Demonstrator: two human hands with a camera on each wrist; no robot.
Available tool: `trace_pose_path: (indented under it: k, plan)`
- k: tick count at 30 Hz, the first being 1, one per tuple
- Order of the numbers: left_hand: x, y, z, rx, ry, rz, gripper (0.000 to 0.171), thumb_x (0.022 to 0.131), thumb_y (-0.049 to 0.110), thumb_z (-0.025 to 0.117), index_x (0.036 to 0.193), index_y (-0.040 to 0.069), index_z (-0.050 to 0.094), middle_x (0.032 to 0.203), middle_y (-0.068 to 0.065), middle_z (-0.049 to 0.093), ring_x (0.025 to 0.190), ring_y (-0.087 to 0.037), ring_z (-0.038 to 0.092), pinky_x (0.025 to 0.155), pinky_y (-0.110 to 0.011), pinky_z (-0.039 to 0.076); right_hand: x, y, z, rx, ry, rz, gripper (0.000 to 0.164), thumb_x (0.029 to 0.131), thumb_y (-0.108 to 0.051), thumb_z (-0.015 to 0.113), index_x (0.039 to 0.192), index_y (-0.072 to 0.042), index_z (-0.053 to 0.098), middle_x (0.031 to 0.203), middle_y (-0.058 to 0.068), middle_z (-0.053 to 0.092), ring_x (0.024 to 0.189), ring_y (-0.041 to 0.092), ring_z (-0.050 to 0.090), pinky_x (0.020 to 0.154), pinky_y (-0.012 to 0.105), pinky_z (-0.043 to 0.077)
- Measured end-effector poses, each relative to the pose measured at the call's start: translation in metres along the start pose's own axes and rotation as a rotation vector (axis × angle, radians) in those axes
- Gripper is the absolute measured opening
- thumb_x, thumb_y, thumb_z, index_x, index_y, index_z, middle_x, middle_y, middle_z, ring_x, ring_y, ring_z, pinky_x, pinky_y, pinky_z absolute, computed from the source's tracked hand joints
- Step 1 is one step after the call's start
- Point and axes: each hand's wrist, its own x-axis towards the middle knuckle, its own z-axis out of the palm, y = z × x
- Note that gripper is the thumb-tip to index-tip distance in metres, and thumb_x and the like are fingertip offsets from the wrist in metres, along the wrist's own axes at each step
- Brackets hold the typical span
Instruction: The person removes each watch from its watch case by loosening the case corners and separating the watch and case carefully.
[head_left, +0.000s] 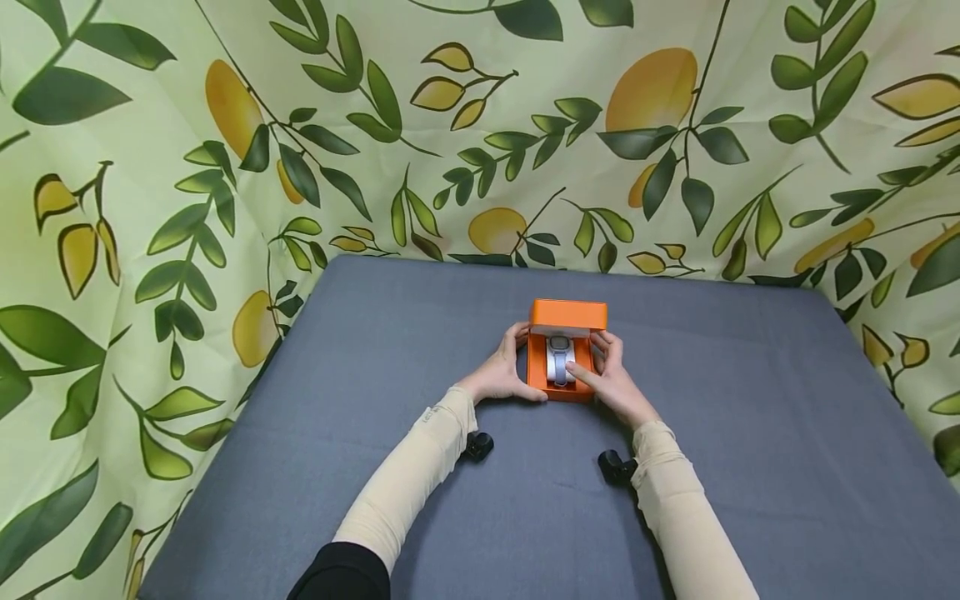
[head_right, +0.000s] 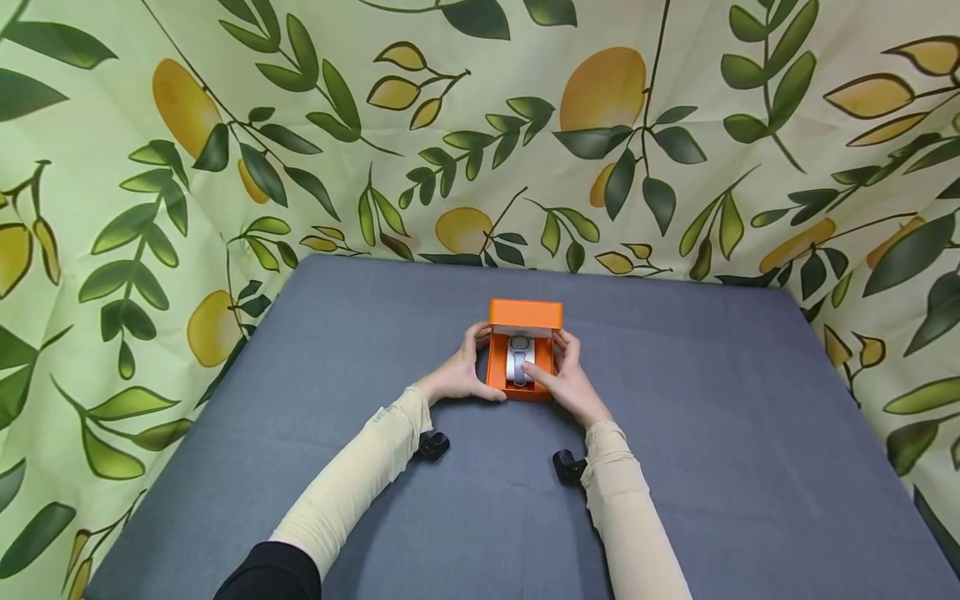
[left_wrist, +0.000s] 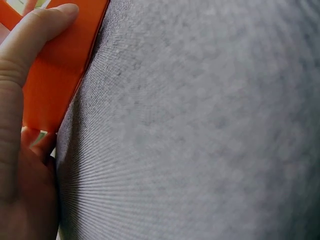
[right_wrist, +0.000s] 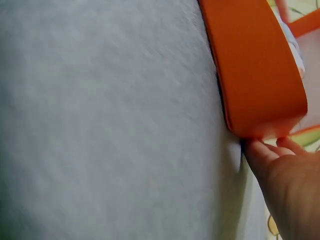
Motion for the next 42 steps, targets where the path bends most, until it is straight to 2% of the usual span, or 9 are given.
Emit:
trace_pose_path:
  k: [5,10,14,20,25,32,35,38,42]
  plan:
    - [-0.002,0.001,-0.002,0.058,-0.025,-0.047,0.125,0.062,0.031,0.086,0.150,0.019,-0.001,0.152,-0.010,0.015,0.142,-0.021,0.022,0.116,-0.037,0.023,0.001,0.005,-0.003,-0.004,-0.033,0.016,0.091,0.092,-0.032,0.057,0.149,-0.025,-0.014,0.157,0.017,-0.003,0.144,0.039,0.005,0.113,0.058,0.016]
    - [0.000,0.002,-0.003,0.096,-0.028,-0.048,0.129,0.061,0.033,0.086,0.150,0.024,-0.007,0.151,-0.011,0.015,0.140,-0.024,0.024,0.115,-0.038,0.025,0.003,0.003,0.000,-0.160,-0.015,0.023,0.098,0.088,-0.043,0.061,0.141,-0.043,-0.022,0.157,0.016,-0.005,0.144,0.037,0.005,0.113,0.059,0.013]
    - [0.002,0.005,-0.004,0.104,-0.030,-0.060,0.131,0.061,0.034,0.086,0.149,0.030,-0.011,0.153,-0.010,0.013,0.139,-0.026,0.026,0.114,-0.040,0.027,0.005,-0.003,0.002,-0.213,0.018,0.045,0.100,0.084,-0.047,0.063,0.137,-0.049,-0.023,0.156,0.019,0.000,0.142,0.038,0.010,0.112,0.061,0.014]
    - [0.003,0.007,-0.005,0.107,-0.027,-0.080,0.130,0.062,0.035,0.085,0.147,0.036,-0.014,0.154,-0.008,0.011,0.138,-0.027,0.028,0.113,-0.042,0.029,0.006,-0.005,0.001,-0.210,0.016,0.052,0.102,0.085,-0.045,0.063,0.139,-0.046,-0.023,0.156,0.020,-0.002,0.142,0.040,0.009,0.112,0.061,0.013]
    - [0.000,0.006,-0.003,0.102,-0.037,-0.101,0.130,0.062,0.036,0.085,0.146,0.038,-0.014,0.155,-0.008,0.011,0.138,-0.027,0.029,0.112,-0.042,0.029,0.001,-0.002,0.005,-0.195,0.020,0.035,0.102,0.086,-0.040,0.064,0.140,-0.043,-0.023,0.157,0.012,-0.011,0.144,0.038,0.001,0.112,0.062,0.010]
    - [0.002,0.007,-0.005,0.024,-0.005,-0.083,0.130,0.064,0.035,0.084,0.148,0.031,-0.014,0.156,-0.009,0.013,0.142,-0.024,0.023,0.114,-0.042,0.026,0.005,-0.004,0.007,-0.025,0.017,0.001,0.093,0.093,-0.034,0.054,0.145,-0.030,-0.023,0.156,0.019,-0.003,0.144,0.036,0.005,0.116,0.053,0.010]
    - [0.002,0.007,-0.005,0.012,-0.002,-0.074,0.115,0.074,0.034,0.077,0.148,0.020,-0.009,0.155,-0.013,0.015,0.143,-0.023,0.023,0.116,-0.038,0.023,0.006,-0.004,0.007,0.032,0.020,0.019,0.083,0.097,-0.031,0.048,0.146,-0.021,-0.019,0.155,0.023,-0.005,0.145,0.035,0.000,0.117,0.049,0.006]
    - [0.002,0.006,-0.003,0.050,0.002,-0.055,0.088,0.086,0.033,0.064,0.145,0.013,0.003,0.151,-0.017,0.020,0.141,-0.026,0.025,0.116,-0.038,0.023,0.006,-0.003,0.007,0.035,0.025,0.038,0.075,0.098,-0.029,0.046,0.145,-0.015,-0.011,0.155,0.023,-0.006,0.145,0.035,-0.003,0.118,0.048,0.004]
    - [0.001,0.007,0.001,0.141,-0.008,-0.041,0.066,0.093,0.034,0.054,0.141,0.012,0.015,0.146,-0.019,0.026,0.138,-0.028,0.029,0.114,-0.040,0.027,0.002,0.001,0.006,0.037,0.028,0.038,0.070,0.097,-0.025,0.048,0.143,-0.009,-0.001,0.155,0.023,-0.005,0.145,0.033,-0.004,0.118,0.047,0.003]
